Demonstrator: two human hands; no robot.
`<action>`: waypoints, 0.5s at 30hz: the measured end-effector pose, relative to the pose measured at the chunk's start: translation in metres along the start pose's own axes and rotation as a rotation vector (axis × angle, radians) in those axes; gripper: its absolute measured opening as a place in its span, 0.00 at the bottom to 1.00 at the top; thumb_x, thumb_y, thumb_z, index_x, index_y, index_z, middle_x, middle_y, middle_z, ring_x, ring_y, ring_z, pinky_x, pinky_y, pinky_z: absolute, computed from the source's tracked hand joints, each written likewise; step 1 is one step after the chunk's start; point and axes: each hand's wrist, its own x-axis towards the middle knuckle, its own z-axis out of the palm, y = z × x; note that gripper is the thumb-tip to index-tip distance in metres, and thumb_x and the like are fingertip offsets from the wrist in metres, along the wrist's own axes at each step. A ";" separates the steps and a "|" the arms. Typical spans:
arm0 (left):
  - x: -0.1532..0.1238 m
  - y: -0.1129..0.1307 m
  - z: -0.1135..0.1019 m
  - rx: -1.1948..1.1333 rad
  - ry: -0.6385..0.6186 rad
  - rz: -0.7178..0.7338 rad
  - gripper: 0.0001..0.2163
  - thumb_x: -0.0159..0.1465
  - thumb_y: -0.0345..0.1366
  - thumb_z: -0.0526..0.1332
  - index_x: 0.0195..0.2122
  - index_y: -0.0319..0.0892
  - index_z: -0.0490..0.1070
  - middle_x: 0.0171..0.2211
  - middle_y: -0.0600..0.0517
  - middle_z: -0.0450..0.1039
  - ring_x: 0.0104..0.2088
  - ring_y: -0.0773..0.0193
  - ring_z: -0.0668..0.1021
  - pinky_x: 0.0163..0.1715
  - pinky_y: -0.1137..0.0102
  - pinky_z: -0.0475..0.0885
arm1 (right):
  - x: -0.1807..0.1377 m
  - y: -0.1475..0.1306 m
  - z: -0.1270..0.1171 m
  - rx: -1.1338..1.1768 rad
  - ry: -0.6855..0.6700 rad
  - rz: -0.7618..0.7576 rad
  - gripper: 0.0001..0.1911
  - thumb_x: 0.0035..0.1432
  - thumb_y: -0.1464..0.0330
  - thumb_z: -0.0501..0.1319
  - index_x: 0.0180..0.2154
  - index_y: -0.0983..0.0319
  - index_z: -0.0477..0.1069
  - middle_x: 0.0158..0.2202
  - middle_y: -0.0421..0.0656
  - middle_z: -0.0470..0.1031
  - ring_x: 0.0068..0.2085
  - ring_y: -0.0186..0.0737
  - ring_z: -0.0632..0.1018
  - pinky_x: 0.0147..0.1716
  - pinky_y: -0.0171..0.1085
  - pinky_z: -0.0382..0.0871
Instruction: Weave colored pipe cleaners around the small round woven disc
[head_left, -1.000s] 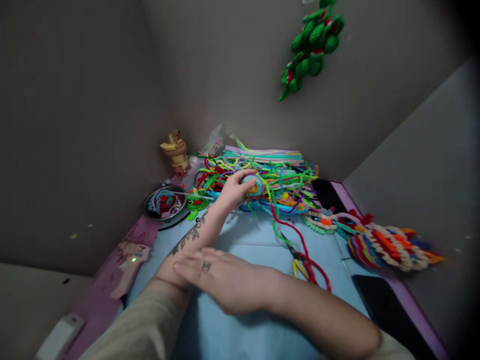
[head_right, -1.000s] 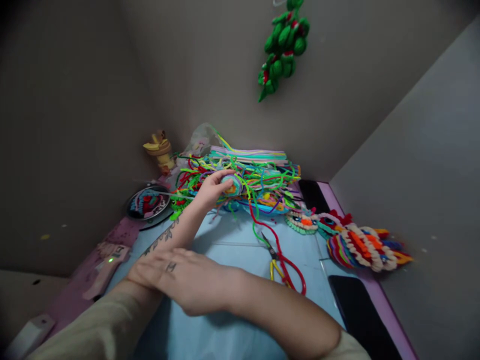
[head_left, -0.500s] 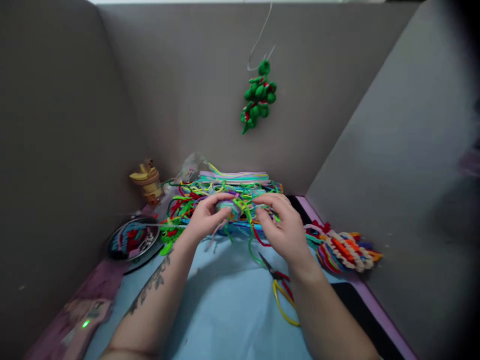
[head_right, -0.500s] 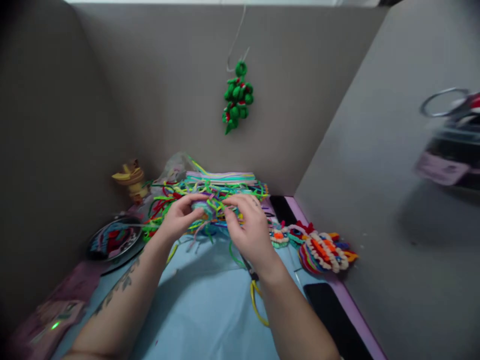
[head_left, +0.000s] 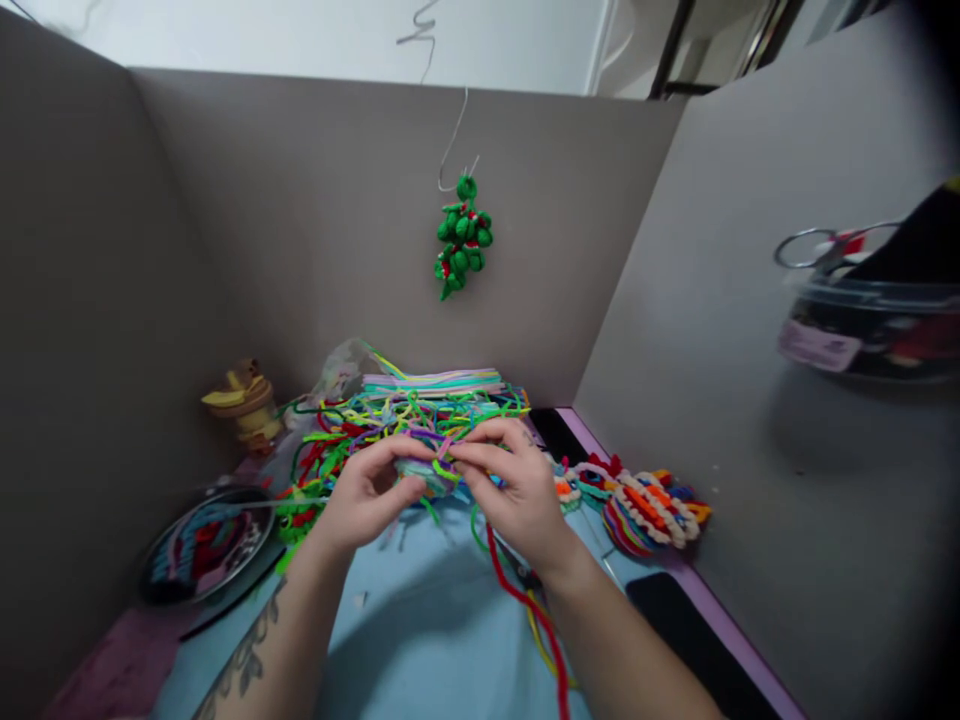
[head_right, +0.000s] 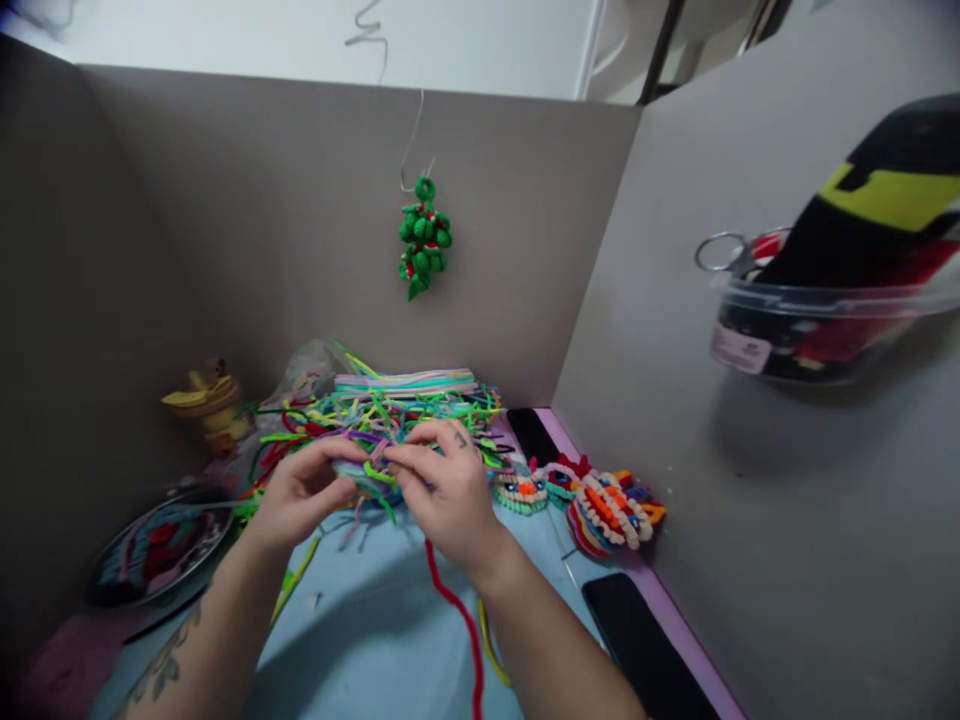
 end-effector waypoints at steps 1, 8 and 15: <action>0.000 0.000 0.001 -0.027 -0.002 -0.006 0.09 0.59 0.34 0.65 0.40 0.43 0.75 0.34 0.51 0.75 0.26 0.69 0.74 0.27 0.74 0.71 | -0.001 0.000 0.001 -0.020 -0.012 -0.017 0.09 0.58 0.73 0.60 0.38 0.57 0.77 0.37 0.44 0.72 0.41 0.40 0.73 0.42 0.43 0.69; 0.003 0.001 0.005 -0.139 -0.029 -0.051 0.08 0.58 0.35 0.66 0.39 0.42 0.74 0.30 0.53 0.72 0.24 0.71 0.72 0.26 0.75 0.71 | 0.000 0.003 0.001 0.039 -0.176 0.005 0.11 0.60 0.75 0.56 0.40 0.60 0.75 0.44 0.47 0.71 0.48 0.42 0.73 0.47 0.43 0.69; 0.006 -0.001 0.011 -0.188 0.030 -0.037 0.09 0.58 0.35 0.66 0.38 0.43 0.68 0.32 0.54 0.67 0.26 0.71 0.71 0.25 0.77 0.69 | 0.001 -0.001 0.000 0.142 -0.082 0.058 0.06 0.56 0.73 0.63 0.35 0.58 0.76 0.41 0.45 0.74 0.45 0.41 0.75 0.46 0.42 0.70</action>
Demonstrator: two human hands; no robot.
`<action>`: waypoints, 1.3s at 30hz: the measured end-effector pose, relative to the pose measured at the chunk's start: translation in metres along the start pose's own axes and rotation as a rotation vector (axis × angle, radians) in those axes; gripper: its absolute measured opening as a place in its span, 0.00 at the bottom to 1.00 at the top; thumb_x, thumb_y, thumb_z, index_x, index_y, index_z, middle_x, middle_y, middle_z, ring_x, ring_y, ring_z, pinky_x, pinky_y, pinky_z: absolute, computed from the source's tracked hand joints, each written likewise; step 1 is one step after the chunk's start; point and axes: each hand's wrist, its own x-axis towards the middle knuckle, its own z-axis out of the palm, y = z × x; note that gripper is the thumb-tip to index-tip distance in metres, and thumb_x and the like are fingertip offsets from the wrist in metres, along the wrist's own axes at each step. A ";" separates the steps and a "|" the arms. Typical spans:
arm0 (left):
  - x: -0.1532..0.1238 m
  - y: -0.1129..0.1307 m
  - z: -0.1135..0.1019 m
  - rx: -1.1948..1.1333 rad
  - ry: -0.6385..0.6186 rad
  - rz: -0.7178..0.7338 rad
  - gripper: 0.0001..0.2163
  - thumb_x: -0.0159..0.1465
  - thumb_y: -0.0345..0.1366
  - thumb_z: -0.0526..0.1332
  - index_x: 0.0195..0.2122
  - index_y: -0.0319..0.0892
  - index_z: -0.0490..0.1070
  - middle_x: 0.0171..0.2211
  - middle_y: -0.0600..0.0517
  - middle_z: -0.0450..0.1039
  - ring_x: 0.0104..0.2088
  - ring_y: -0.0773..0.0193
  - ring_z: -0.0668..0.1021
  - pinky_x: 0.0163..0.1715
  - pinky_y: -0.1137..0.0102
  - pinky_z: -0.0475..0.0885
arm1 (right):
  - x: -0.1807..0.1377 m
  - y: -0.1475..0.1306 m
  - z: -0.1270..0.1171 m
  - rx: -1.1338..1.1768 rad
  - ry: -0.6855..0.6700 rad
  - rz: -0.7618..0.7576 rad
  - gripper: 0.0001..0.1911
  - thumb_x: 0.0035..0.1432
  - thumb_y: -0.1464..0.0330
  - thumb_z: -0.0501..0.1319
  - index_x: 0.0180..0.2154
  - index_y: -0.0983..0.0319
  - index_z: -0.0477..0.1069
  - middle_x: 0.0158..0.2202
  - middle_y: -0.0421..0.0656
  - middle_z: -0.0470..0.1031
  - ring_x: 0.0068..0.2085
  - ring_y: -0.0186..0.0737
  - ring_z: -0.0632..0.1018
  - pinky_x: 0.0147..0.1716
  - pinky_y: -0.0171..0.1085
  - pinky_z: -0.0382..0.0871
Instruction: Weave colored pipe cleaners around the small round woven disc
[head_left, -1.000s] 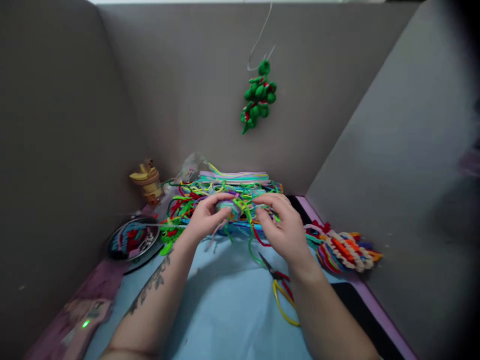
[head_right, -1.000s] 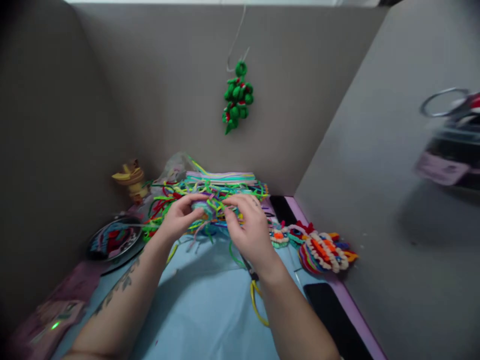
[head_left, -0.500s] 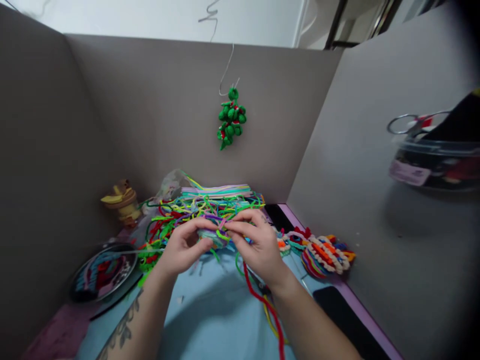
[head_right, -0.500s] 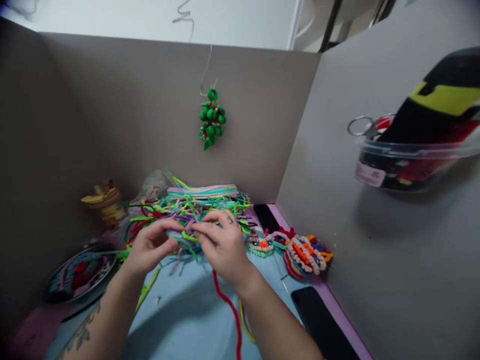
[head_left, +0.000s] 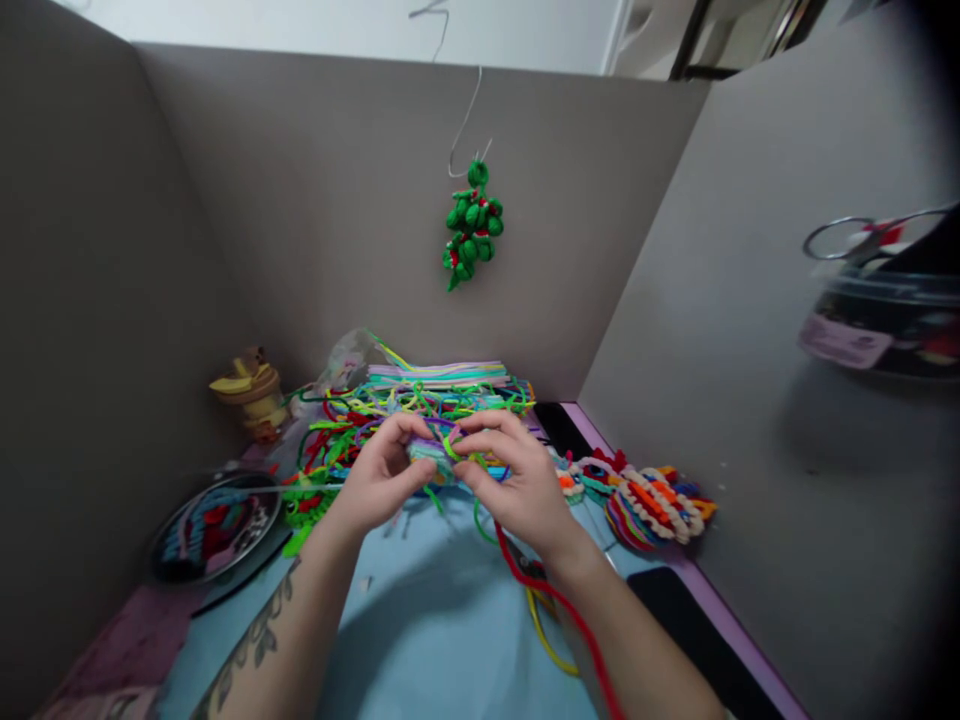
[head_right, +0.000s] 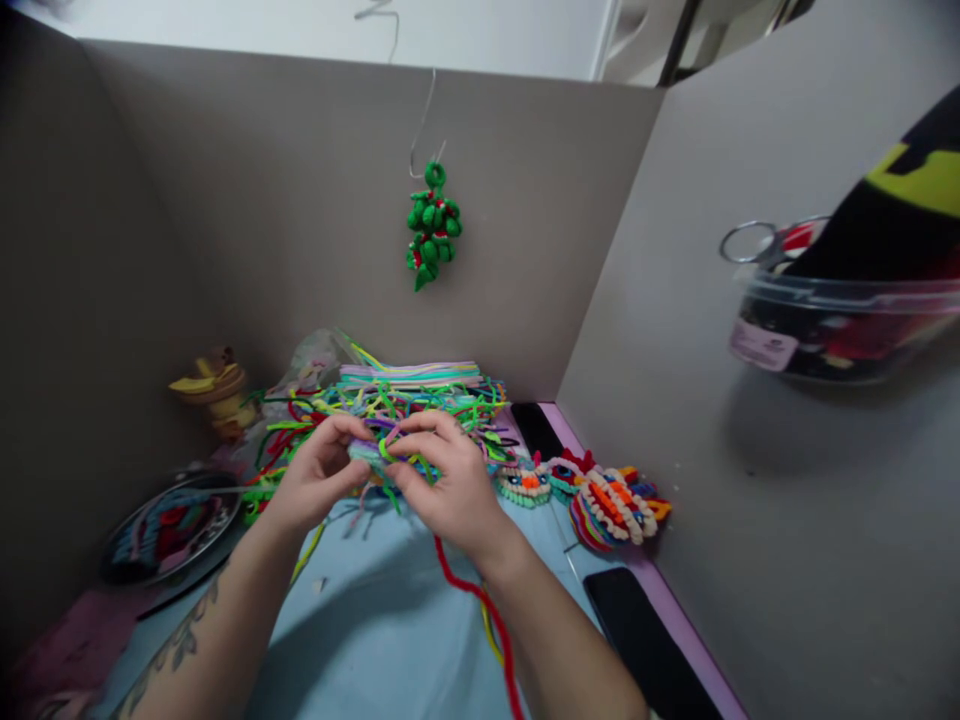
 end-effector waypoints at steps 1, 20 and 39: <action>0.000 0.000 0.001 -0.003 -0.008 0.009 0.09 0.58 0.35 0.65 0.37 0.43 0.67 0.32 0.54 0.66 0.26 0.71 0.70 0.24 0.78 0.69 | 0.000 0.000 0.001 0.006 0.009 0.000 0.05 0.55 0.73 0.63 0.34 0.58 0.76 0.41 0.45 0.74 0.44 0.40 0.76 0.45 0.42 0.70; -0.006 0.001 0.003 0.067 -0.075 0.026 0.09 0.59 0.36 0.65 0.37 0.42 0.67 0.32 0.53 0.66 0.28 0.70 0.70 0.25 0.78 0.66 | 0.000 0.012 0.020 0.876 0.098 0.554 0.24 0.41 0.70 0.71 0.38 0.55 0.61 0.32 0.34 0.73 0.32 0.33 0.75 0.30 0.31 0.68; -0.006 0.002 0.002 0.091 -0.037 0.015 0.09 0.57 0.35 0.66 0.37 0.43 0.68 0.33 0.52 0.68 0.29 0.69 0.71 0.27 0.76 0.67 | 0.001 0.013 0.022 0.893 0.084 0.616 0.28 0.40 0.70 0.70 0.44 0.55 0.61 0.31 0.37 0.76 0.35 0.37 0.77 0.30 0.32 0.70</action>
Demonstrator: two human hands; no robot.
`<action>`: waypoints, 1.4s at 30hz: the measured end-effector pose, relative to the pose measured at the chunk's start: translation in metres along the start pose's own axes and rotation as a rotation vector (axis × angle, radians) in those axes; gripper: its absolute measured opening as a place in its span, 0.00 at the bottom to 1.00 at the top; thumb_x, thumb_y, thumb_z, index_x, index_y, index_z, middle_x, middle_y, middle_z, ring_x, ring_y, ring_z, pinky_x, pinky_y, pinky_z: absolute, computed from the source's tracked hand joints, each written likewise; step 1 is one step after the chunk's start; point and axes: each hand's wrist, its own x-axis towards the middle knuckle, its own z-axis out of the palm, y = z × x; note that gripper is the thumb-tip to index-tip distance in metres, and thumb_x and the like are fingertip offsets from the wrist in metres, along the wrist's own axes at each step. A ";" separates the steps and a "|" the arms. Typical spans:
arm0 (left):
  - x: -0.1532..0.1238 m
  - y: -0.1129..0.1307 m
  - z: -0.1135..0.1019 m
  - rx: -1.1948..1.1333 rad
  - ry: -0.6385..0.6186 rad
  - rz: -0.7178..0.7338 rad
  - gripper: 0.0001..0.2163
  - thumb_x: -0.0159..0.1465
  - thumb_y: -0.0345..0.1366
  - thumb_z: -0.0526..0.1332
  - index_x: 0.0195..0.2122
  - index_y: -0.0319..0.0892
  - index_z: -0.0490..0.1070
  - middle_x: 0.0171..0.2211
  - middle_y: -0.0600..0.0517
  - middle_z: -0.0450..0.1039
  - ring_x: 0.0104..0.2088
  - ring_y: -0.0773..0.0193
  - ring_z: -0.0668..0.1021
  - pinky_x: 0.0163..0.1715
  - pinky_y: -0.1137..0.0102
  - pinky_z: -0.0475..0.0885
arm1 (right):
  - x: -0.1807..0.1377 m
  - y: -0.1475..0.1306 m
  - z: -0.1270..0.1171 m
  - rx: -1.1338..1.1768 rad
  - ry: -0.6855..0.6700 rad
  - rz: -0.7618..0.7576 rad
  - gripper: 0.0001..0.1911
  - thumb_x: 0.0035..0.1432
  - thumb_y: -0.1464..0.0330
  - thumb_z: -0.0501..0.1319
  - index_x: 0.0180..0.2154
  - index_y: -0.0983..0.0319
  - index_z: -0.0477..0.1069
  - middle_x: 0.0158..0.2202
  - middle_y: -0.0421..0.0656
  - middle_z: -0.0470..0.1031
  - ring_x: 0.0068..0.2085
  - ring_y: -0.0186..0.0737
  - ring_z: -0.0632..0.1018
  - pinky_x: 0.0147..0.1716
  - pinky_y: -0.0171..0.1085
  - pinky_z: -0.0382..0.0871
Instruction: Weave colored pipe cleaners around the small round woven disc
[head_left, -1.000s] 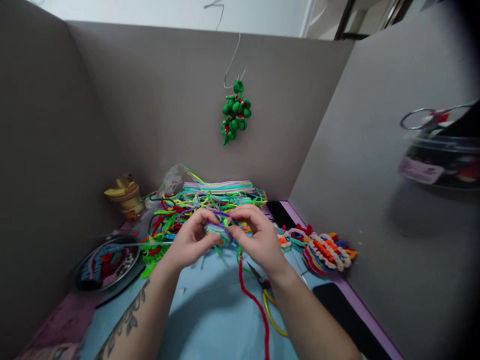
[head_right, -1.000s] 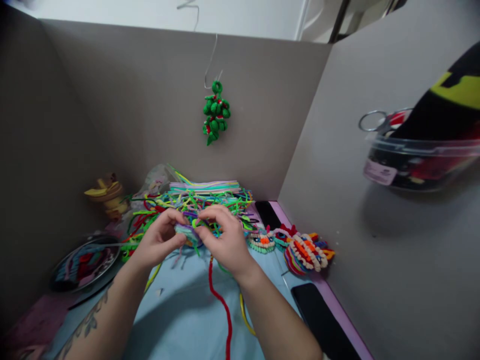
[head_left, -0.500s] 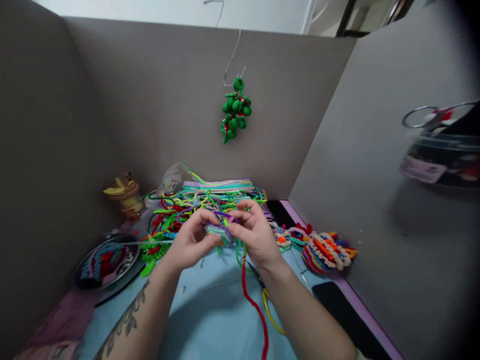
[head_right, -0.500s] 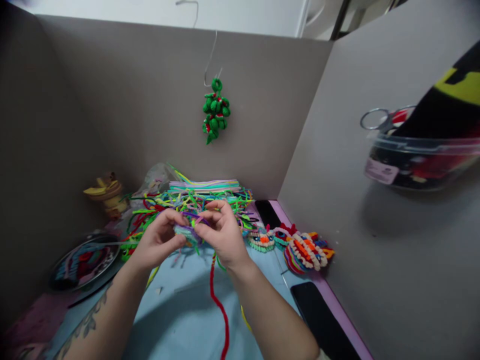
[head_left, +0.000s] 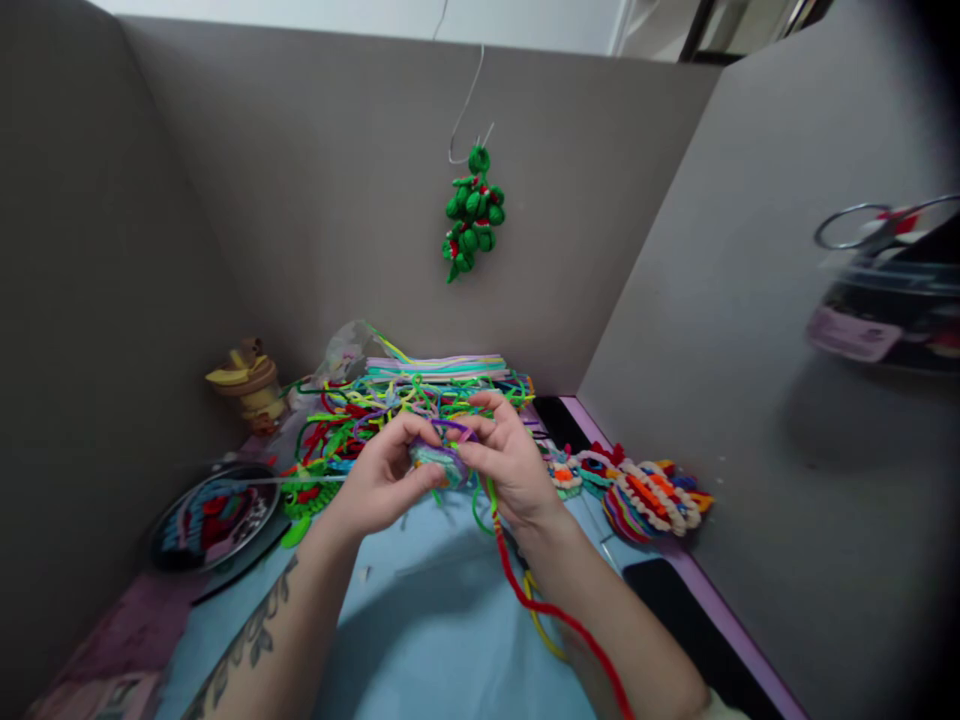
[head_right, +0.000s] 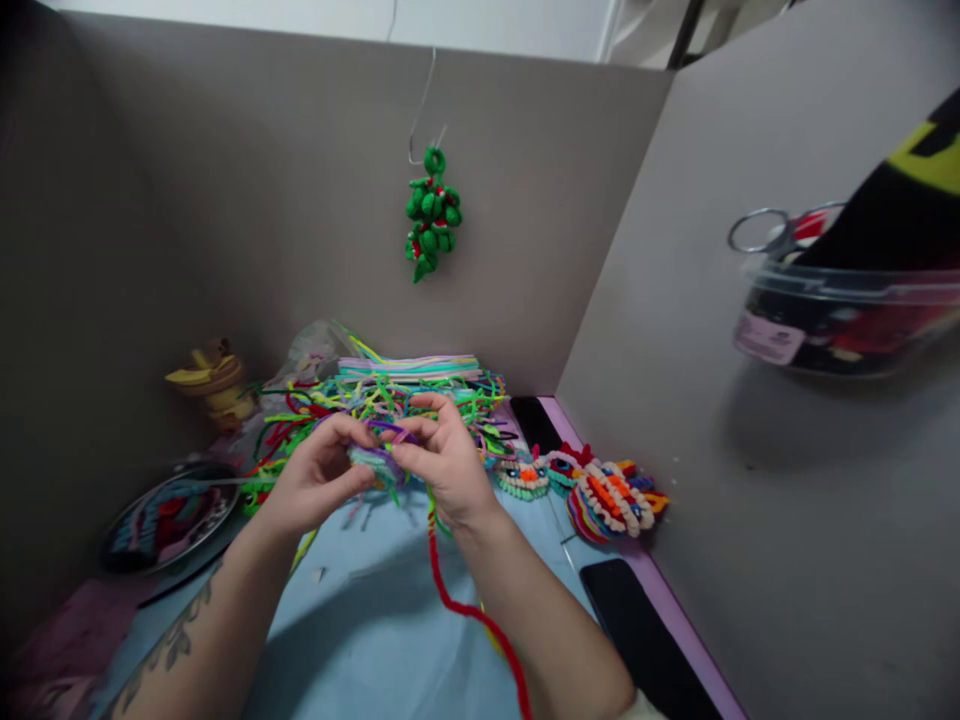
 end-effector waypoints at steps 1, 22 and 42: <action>0.000 0.000 0.000 -0.010 -0.006 -0.004 0.09 0.58 0.35 0.66 0.37 0.43 0.68 0.33 0.53 0.69 0.29 0.69 0.71 0.27 0.77 0.67 | 0.000 0.000 0.000 -0.005 -0.004 0.000 0.28 0.40 0.70 0.70 0.44 0.55 0.61 0.31 0.37 0.76 0.34 0.37 0.77 0.30 0.33 0.70; 0.002 0.006 -0.013 0.316 0.112 -0.004 0.09 0.56 0.34 0.66 0.38 0.43 0.71 0.34 0.51 0.71 0.35 0.63 0.74 0.35 0.71 0.69 | 0.009 -0.008 -0.028 -0.461 -0.153 -0.314 0.22 0.59 0.70 0.58 0.55 0.52 0.59 0.46 0.43 0.72 0.50 0.39 0.72 0.47 0.41 0.67; 0.010 -0.027 0.000 0.659 -0.159 -0.062 0.06 0.59 0.30 0.60 0.36 0.42 0.75 0.35 0.49 0.77 0.36 0.61 0.76 0.39 0.69 0.68 | 0.014 0.000 -0.041 -0.522 -0.213 -0.335 0.12 0.58 0.59 0.62 0.34 0.59 0.80 0.26 0.42 0.78 0.29 0.38 0.78 0.29 0.36 0.72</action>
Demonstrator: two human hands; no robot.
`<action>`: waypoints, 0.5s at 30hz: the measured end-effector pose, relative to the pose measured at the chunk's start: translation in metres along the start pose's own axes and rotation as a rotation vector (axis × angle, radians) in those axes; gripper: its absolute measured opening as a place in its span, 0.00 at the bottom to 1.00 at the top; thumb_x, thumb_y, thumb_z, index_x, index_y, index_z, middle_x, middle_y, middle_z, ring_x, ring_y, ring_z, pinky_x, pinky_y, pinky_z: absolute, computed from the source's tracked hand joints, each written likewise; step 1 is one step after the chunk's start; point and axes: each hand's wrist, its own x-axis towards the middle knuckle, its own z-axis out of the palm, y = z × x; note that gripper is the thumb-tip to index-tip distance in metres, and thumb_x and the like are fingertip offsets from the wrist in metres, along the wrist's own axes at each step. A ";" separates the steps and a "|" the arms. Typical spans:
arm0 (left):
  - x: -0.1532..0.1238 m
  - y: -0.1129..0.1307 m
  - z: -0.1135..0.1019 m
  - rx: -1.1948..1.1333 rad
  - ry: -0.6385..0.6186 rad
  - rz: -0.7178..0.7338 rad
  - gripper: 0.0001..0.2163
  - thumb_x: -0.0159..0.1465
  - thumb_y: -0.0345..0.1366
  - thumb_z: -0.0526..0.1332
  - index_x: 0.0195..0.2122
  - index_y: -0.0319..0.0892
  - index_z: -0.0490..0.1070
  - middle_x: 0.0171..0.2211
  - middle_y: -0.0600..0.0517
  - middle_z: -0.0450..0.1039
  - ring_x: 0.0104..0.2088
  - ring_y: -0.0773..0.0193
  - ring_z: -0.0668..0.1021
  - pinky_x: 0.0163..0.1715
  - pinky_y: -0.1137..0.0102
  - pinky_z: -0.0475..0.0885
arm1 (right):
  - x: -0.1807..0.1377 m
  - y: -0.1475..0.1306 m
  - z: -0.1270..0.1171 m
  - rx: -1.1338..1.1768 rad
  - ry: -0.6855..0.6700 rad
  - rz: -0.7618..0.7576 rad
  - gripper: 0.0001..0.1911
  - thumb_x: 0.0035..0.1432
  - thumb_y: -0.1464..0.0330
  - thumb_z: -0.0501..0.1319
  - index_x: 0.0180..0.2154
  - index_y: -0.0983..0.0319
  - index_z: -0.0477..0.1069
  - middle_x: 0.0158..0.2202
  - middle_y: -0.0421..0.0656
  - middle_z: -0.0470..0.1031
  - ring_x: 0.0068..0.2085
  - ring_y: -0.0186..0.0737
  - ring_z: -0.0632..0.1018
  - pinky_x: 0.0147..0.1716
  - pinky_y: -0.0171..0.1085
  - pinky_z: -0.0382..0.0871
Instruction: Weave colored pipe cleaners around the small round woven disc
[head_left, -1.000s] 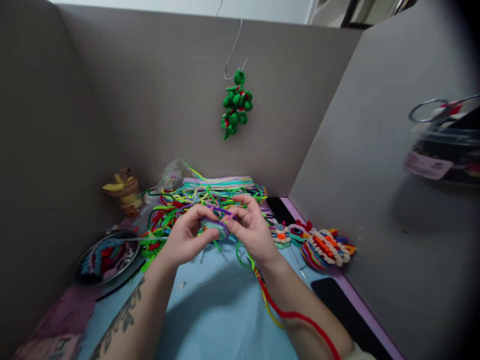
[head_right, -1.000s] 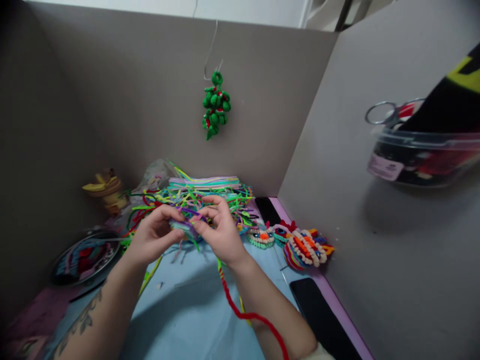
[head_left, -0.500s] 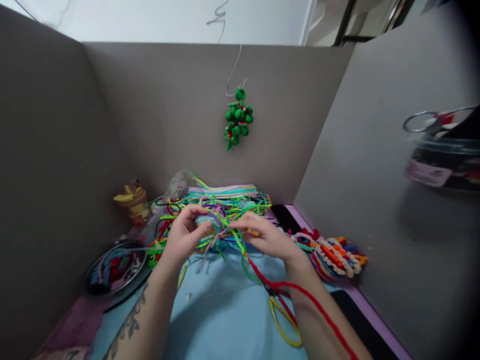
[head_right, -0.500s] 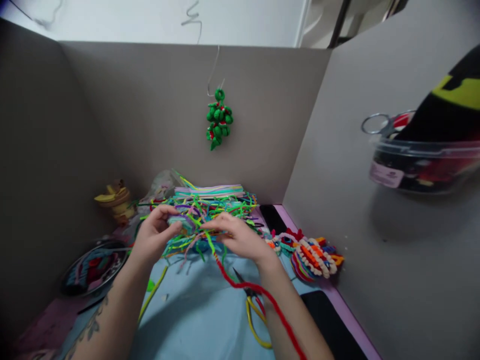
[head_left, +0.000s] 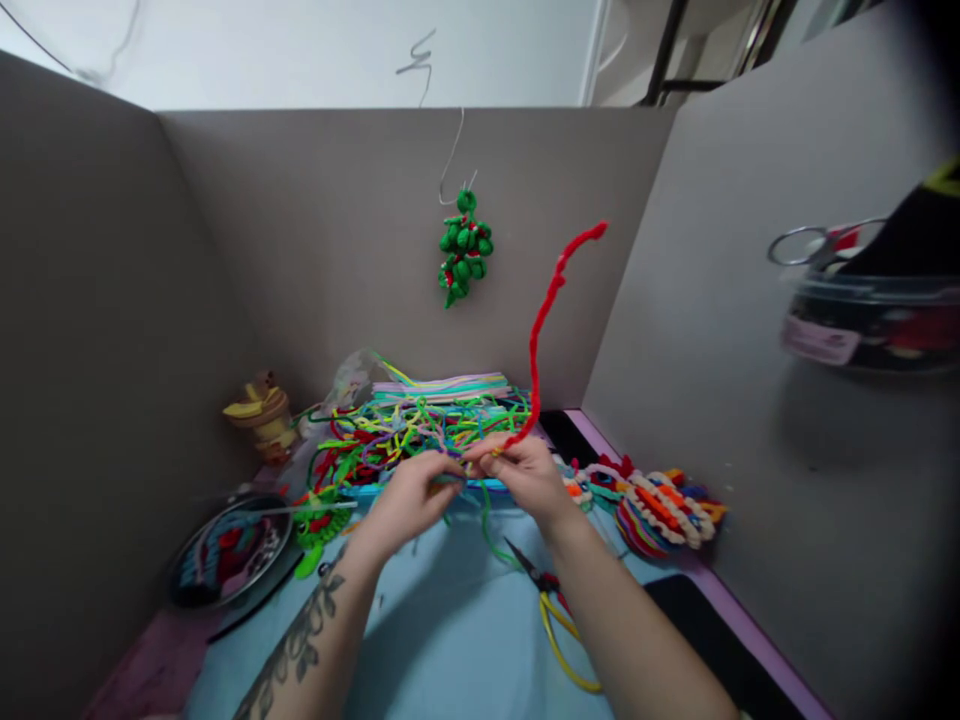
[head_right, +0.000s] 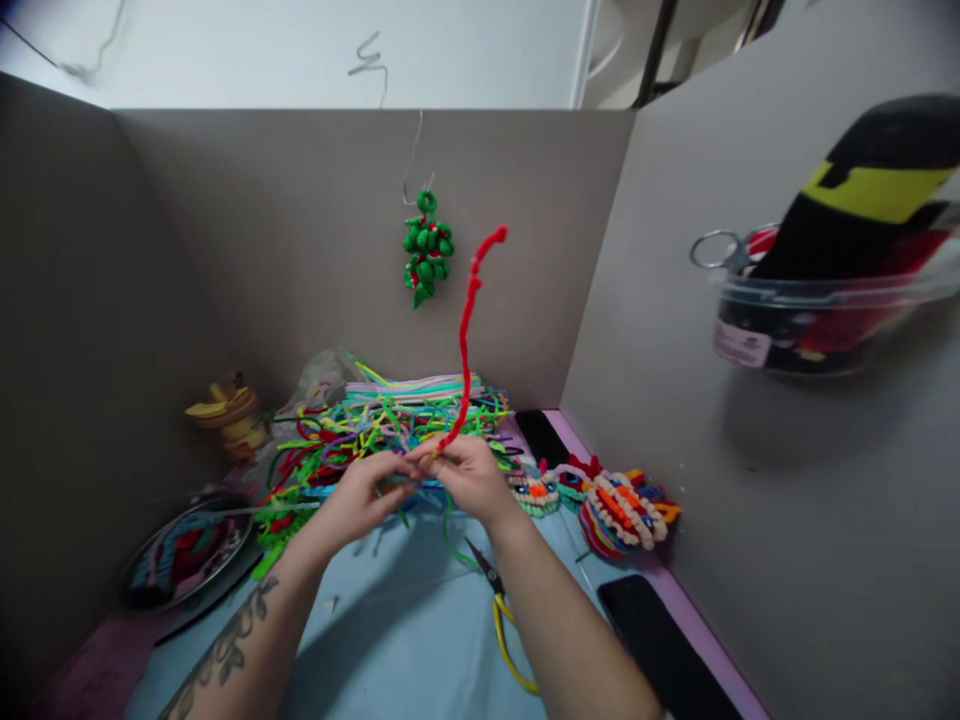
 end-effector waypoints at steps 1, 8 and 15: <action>0.000 0.001 0.006 -0.012 -0.026 0.013 0.06 0.58 0.30 0.60 0.35 0.42 0.75 0.34 0.49 0.77 0.36 0.61 0.76 0.38 0.69 0.68 | 0.000 0.002 0.005 0.018 0.035 0.042 0.12 0.57 0.59 0.62 0.34 0.59 0.80 0.26 0.42 0.78 0.28 0.38 0.78 0.29 0.36 0.72; 0.004 -0.011 0.014 -0.635 0.142 -0.224 0.09 0.52 0.35 0.68 0.34 0.40 0.74 0.31 0.51 0.76 0.31 0.63 0.76 0.32 0.71 0.70 | -0.001 -0.014 0.024 -0.183 0.056 0.115 0.22 0.59 0.71 0.55 0.56 0.58 0.67 0.38 0.42 0.78 0.40 0.38 0.78 0.44 0.40 0.71; 0.009 -0.010 0.002 -1.322 0.514 -0.294 0.19 0.46 0.34 0.74 0.37 0.43 0.71 0.35 0.53 0.77 0.34 0.64 0.79 0.37 0.68 0.73 | 0.002 -0.023 0.017 -0.378 0.216 0.000 0.15 0.53 0.72 0.61 0.45 0.61 0.69 0.46 0.47 0.73 0.49 0.44 0.73 0.50 0.43 0.67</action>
